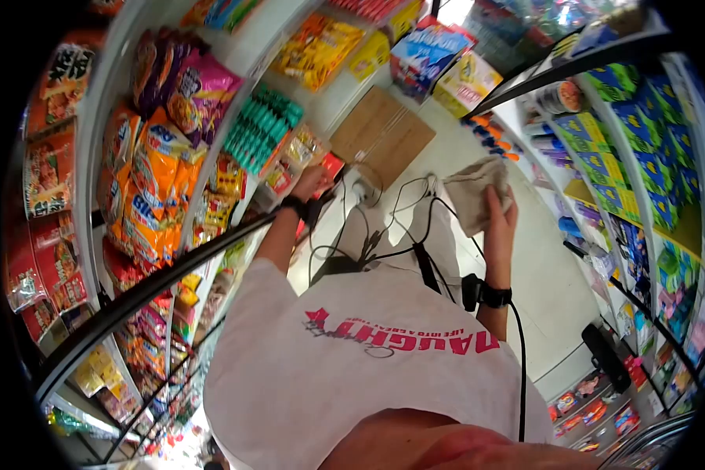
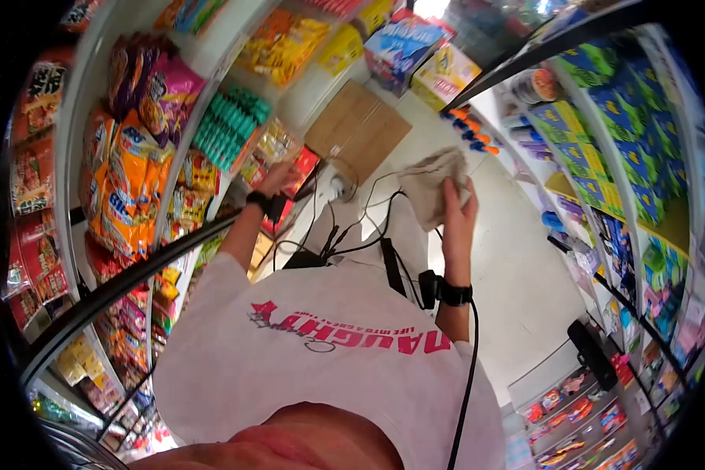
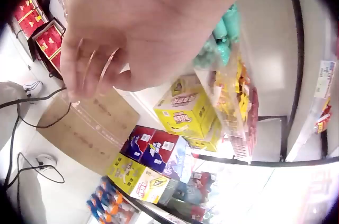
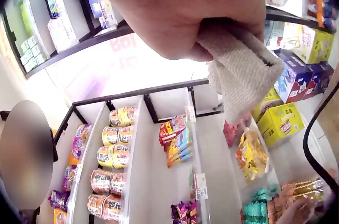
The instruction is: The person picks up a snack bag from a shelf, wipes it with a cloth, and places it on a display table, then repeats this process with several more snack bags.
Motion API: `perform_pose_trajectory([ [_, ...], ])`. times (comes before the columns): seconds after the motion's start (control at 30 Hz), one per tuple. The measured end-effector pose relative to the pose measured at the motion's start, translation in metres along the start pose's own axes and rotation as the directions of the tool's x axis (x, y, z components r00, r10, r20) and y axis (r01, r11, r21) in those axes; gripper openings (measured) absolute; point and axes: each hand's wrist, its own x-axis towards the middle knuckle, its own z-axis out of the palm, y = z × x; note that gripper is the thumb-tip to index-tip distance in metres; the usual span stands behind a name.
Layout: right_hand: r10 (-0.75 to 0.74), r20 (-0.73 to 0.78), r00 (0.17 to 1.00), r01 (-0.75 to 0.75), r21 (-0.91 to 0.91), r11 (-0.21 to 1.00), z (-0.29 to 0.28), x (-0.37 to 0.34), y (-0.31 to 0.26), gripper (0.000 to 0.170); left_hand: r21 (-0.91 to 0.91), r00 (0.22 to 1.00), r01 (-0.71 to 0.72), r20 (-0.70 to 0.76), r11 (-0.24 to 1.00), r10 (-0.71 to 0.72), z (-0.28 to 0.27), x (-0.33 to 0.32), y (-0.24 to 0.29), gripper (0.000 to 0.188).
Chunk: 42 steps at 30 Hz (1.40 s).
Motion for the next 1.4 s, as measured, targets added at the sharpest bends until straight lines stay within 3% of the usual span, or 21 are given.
perform_pose_trajectory([
  [0.03,-0.003,-0.016,1.000,0.003,0.013,1.000,-0.005,-0.003,0.002,0.058,-0.068,0.999,-0.032,-0.027,0.997,0.030,0.001,0.012,-0.006,0.020],
  [0.1,0.007,0.021,1.000,-0.007,0.017,1.000,-0.016,-0.006,0.007,0.054,0.037,0.976,0.077,-0.209,0.996,-0.068,0.011,0.029,0.005,0.021],
  [0.17,0.071,-0.085,0.994,-0.065,0.079,0.995,-0.026,-0.010,0.028,0.051,0.026,0.973,0.020,-0.230,0.999,-0.014,-0.016,0.081,-0.026,0.022],
  [0.23,0.158,-0.197,0.968,-0.126,0.164,0.978,-0.031,-0.016,0.041,0.052,0.017,0.879,-0.023,-0.475,1.000,0.028,-0.033,0.124,-0.049,0.024],
  [0.27,0.194,-0.227,0.954,-0.150,0.195,0.969,-0.034,-0.018,0.048,0.054,0.748,0.878,-0.008,-0.312,0.663,0.362,-0.044,0.130,-0.048,0.027],
  [0.3,0.205,-0.242,0.948,-0.158,0.201,0.967,-0.039,-0.021,0.057,0.053,0.995,0.888,-0.003,0.050,-0.103,0.458,-0.054,0.134,-0.049,0.030],
  [0.4,0.271,-0.339,0.901,-0.195,0.243,0.950,-0.045,-0.024,0.085,0.050,0.937,0.936,0.210,-0.111,-0.280,0.333,-0.073,0.170,-0.053,0.039],
  [0.47,0.314,-0.355,0.880,-0.228,0.263,0.937,-0.046,-0.026,0.094,0.049,0.925,0.798,0.327,-0.379,0.192,0.467,-0.100,0.204,-0.069,0.046],
  [0.5,0.331,-0.367,0.869,-0.240,0.272,0.932,-0.047,-0.027,0.101,0.048,0.742,0.712,0.376,-0.615,0.555,0.340,-0.098,0.214,-0.069,0.055],
  [0.53,0.312,-0.387,0.868,-0.222,0.260,0.940,-0.050,-0.028,0.115,0.048,0.439,0.568,0.349,-0.802,0.828,0.186,-0.096,0.223,-0.070,0.064],
  [0.63,0.360,-0.350,0.865,-0.262,0.297,0.918,-0.051,-0.031,0.136,0.055,0.415,0.508,0.242,-0.824,0.877,0.250,-0.112,0.247,-0.087,0.065],
  [0.67,0.376,-0.379,0.846,-0.275,0.295,0.915,-0.046,-0.031,0.140,0.056,0.533,0.591,0.230,-0.741,0.814,0.318,-0.090,0.224,-0.065,0.065],
  [0.73,0.402,-0.434,0.806,-0.300,0.286,0.910,-0.032,-0.031,0.143,0.056,0.930,0.784,0.282,-0.364,0.235,0.503,-0.128,0.242,-0.086,0.066],
  [0.83,0.438,-0.429,0.790,-0.344,0.282,0.896,-0.020,-0.030,0.151,0.058,0.765,0.802,0.128,-0.454,0.631,0.388,-0.149,0.272,-0.095,0.080],
  [1.0,0.468,-0.453,0.759,-0.386,0.267,0.883,0.003,-0.025,0.161,0.054,0.575,0.829,0.243,-0.541,0.781,0.141,-0.187,0.315,-0.123,0.115],
  [1.1,0.482,-0.442,0.757,-0.412,0.249,0.876,0.007,-0.022,0.171,0.057,0.657,0.791,0.389,-0.597,0.646,0.130,-0.246,0.374,-0.162,0.127],
  [1.13,0.484,-0.427,0.764,-0.420,0.241,0.875,0.008,-0.022,0.174,0.058,0.613,0.739,0.408,-0.657,0.676,0.150,-0.252,0.386,-0.172,0.130],
  [1.23,0.517,-0.509,0.688,-0.442,0.272,0.855,0.026,-0.019,0.173,0.059,0.528,0.696,0.444,-0.712,0.723,0.093,-0.214,0.355,-0.155,0.129],
  [1.3,0.518,-0.470,0.714,-0.453,0.253,0.855,0.031,-0.015,0.175,0.060,0.586,0.693,0.488,-0.711,0.647,0.121,-0.207,0.345,-0.149,0.119],
  [1.37,0.515,-0.434,0.739,-0.451,0.248,0.857,0.037,-0.012,0.176,0.060,0.491,0.577,0.490,-0.802,0.720,0.154,-0.177,0.322,-0.128,0.098],
  [1.4,0.512,-0.420,0.750,-0.444,0.254,0.859,0.040,-0.012,0.175,0.059,0.407,0.473,0.460,-0.865,0.789,0.170,-0.145,0.295,-0.111,0.087],
])
